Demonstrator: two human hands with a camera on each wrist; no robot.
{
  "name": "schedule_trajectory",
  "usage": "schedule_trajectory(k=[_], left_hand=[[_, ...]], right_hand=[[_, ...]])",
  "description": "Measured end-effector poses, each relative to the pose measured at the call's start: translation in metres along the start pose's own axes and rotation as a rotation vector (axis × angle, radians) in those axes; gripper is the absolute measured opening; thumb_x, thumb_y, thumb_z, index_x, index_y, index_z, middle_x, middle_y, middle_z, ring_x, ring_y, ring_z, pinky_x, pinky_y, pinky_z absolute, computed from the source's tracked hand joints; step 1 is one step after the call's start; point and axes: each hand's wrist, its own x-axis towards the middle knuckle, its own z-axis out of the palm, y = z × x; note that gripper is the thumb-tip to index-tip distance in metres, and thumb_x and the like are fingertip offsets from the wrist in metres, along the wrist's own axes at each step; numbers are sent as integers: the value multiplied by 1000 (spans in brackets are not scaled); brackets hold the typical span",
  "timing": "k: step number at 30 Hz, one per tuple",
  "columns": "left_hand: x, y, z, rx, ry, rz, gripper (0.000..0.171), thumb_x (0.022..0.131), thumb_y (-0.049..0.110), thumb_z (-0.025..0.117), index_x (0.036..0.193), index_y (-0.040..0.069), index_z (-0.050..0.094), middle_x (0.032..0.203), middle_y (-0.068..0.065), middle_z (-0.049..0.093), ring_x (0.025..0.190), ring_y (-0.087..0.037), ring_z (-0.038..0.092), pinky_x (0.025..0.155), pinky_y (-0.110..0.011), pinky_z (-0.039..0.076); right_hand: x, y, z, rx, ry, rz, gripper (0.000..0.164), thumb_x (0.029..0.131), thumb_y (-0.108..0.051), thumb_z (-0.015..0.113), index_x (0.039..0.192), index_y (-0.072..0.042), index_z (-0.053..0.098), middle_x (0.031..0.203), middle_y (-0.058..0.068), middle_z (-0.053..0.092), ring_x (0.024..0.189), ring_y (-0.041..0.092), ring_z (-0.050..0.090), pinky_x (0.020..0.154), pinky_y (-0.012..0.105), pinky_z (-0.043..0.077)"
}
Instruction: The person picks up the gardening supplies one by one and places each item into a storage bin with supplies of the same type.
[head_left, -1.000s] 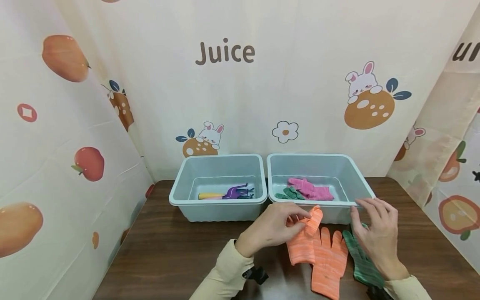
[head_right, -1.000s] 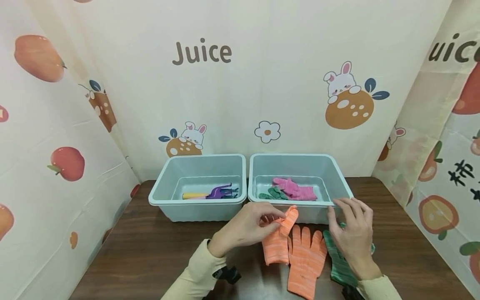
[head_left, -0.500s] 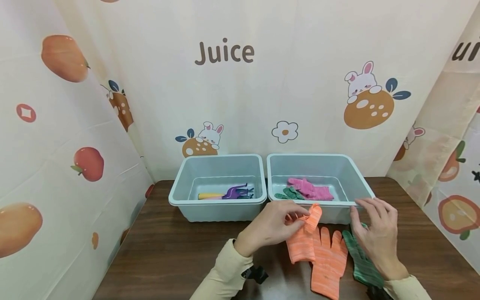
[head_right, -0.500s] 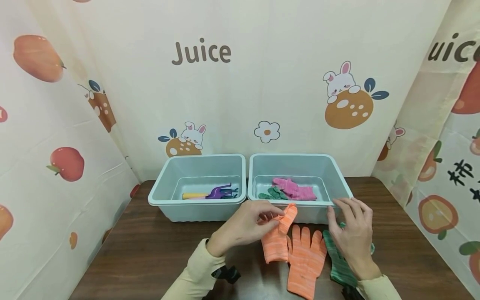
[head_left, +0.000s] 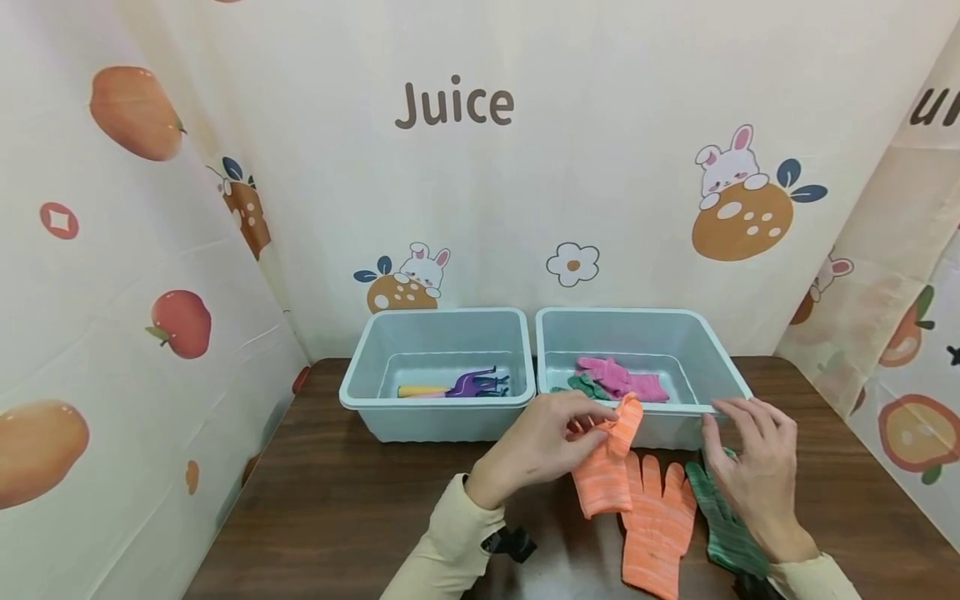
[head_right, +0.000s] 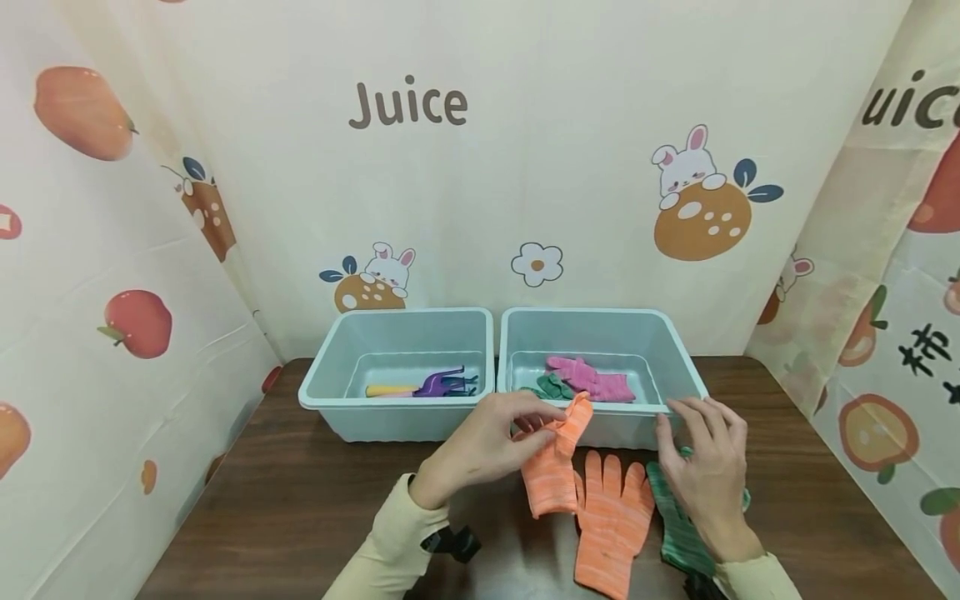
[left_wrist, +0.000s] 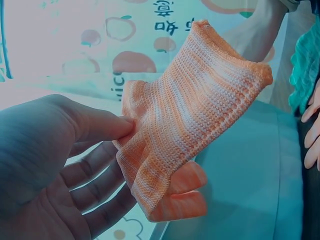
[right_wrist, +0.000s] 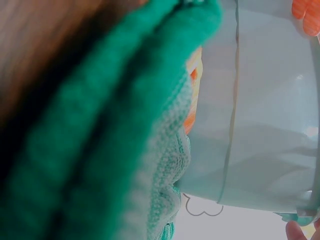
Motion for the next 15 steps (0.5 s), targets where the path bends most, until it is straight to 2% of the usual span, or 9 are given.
schedule_trajectory(k=[6, 10, 15], left_hand=[[1, 0, -2, -22, 5, -15, 23, 99, 12, 75, 123, 12, 79, 102, -1, 77, 87, -2, 63, 79, -16, 56], [1, 0, -3, -16, 12, -10, 22, 100, 13, 75, 122, 13, 79, 104, 0, 77, 87, 0, 62, 79, -12, 54], [2, 0, -5, -50, 31, -9, 22, 99, 10, 75, 121, 12, 79, 105, -2, 78, 88, -4, 65, 80, -12, 54]], right_hand=[[-1, -1, 0, 4, 7, -7, 56, 102, -48, 61, 105, 6, 76, 106, 27, 72, 110, 55, 55, 116, 28, 27], [-1, -3, 0, 8, 10, -4, 55, 101, -47, 61, 105, 6, 76, 106, 27, 72, 110, 54, 55, 116, 27, 26], [0, -2, -1, 10, 5, -1, 54, 101, -47, 62, 105, 6, 76, 107, 27, 71, 111, 54, 54, 116, 27, 26]])
